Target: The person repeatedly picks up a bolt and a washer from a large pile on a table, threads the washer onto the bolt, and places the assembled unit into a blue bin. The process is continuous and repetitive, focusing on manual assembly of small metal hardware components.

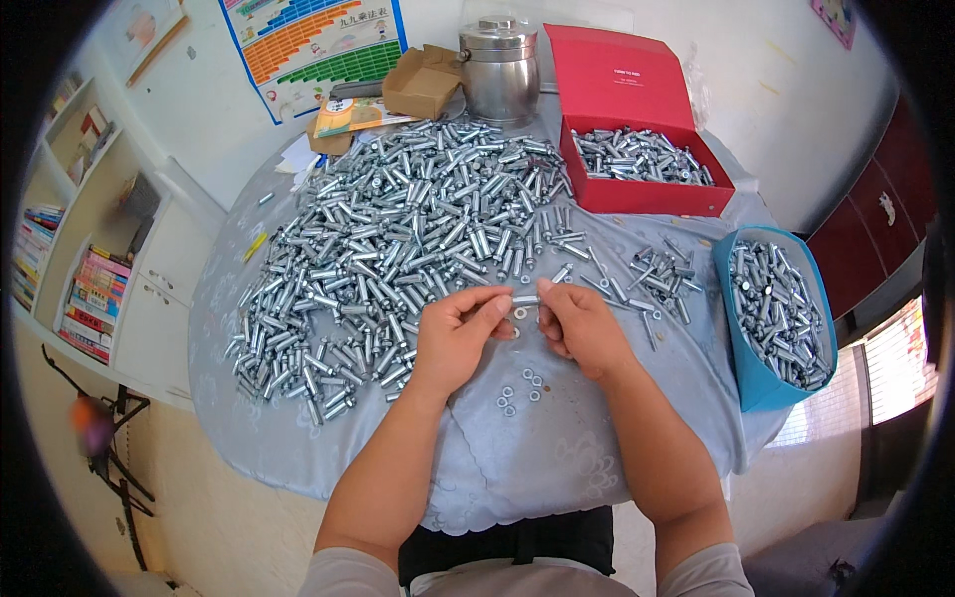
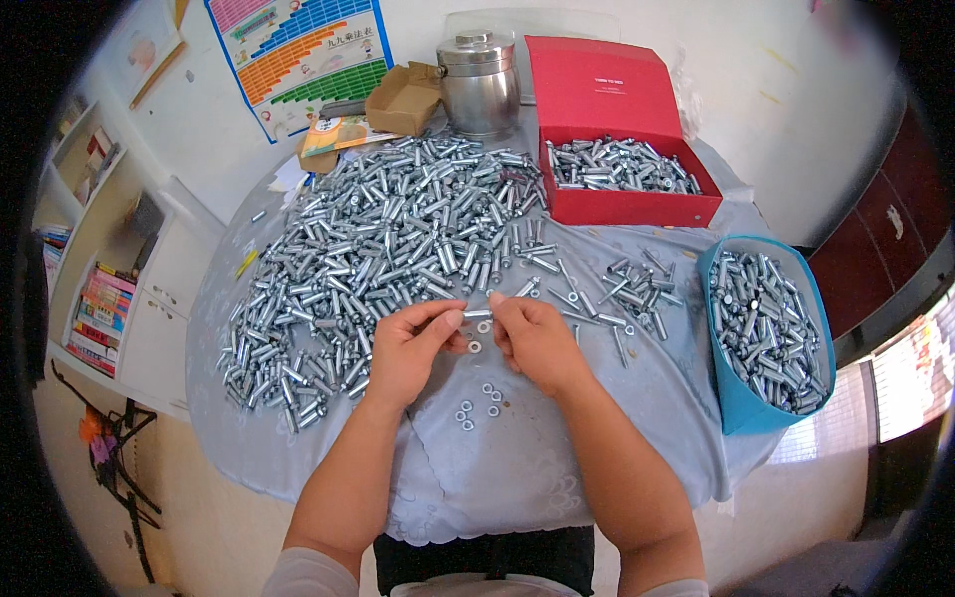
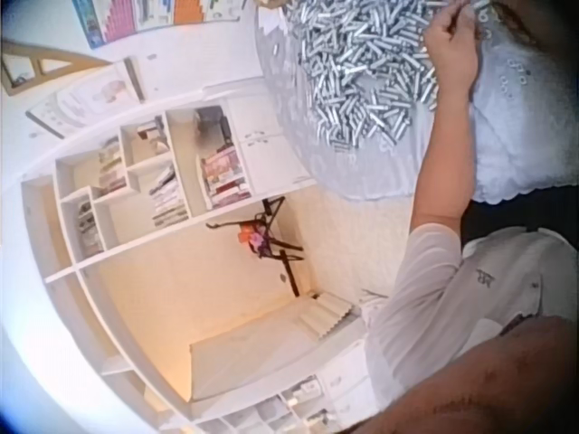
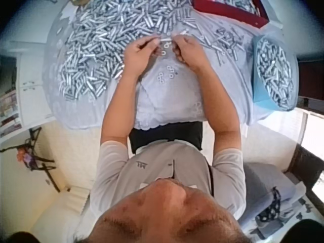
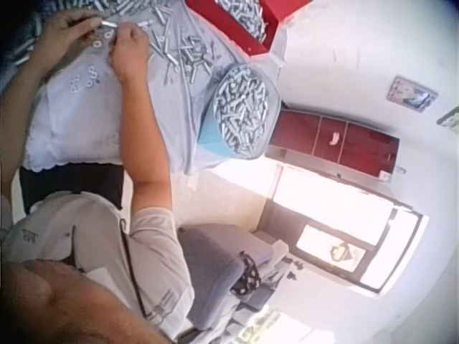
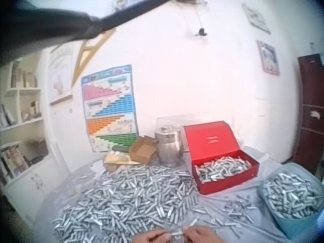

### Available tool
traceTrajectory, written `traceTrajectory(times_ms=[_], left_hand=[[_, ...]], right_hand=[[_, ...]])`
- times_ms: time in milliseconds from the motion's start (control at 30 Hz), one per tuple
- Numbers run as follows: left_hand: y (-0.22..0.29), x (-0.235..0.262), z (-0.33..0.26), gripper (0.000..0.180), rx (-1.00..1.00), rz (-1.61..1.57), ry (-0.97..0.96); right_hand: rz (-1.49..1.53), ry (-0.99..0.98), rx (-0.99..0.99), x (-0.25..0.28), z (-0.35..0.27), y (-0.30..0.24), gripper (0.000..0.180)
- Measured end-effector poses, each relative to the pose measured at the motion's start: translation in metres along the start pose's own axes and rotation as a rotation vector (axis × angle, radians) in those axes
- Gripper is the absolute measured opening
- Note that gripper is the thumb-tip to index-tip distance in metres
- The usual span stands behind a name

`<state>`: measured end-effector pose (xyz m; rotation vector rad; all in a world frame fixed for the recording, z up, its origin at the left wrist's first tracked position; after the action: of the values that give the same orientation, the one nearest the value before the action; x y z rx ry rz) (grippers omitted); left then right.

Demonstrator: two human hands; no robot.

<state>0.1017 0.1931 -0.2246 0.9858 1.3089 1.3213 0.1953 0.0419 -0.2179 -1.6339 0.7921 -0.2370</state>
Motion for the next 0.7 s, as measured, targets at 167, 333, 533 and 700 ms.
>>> traceTrajectory(times_ms=[167, 333, 533, 700], left_hand=[[0.0035, 0.0002, -0.0012, 0.023, 0.086, -0.163, 0.058], [0.0024, 0.0055, 0.0002, 0.021, 0.069, -0.171, 0.096], [0.0010, 0.0042, 0.0003, 0.021, 0.003, -0.188, 0.069], [0.0036, 0.0018, -0.0012, 0.020, 0.003, -0.217, 0.020]], right_hand=[[-0.199, -0.031, 0.236, -0.0033, 0.0021, 0.0053, 0.024], [-0.184, -0.052, 0.346, -0.0092, 0.0011, 0.0034, 0.013], [-0.215, 0.001, 0.170, -0.0035, 0.0013, 0.0011, 0.023], [-0.142, 0.055, 0.176, -0.0041, 0.0009, 0.0019, 0.026]])
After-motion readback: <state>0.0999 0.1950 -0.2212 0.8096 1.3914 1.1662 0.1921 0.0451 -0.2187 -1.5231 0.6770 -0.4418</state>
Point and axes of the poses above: each hand's wrist, its own z-axis towards the middle knuckle, its own x-axis out of the back of the hand, y = z × x, the point moved 1 cm from there along z, towards the middle knuckle, and after that the axes turned 12 degrees about -y, right-handed, at the moved point
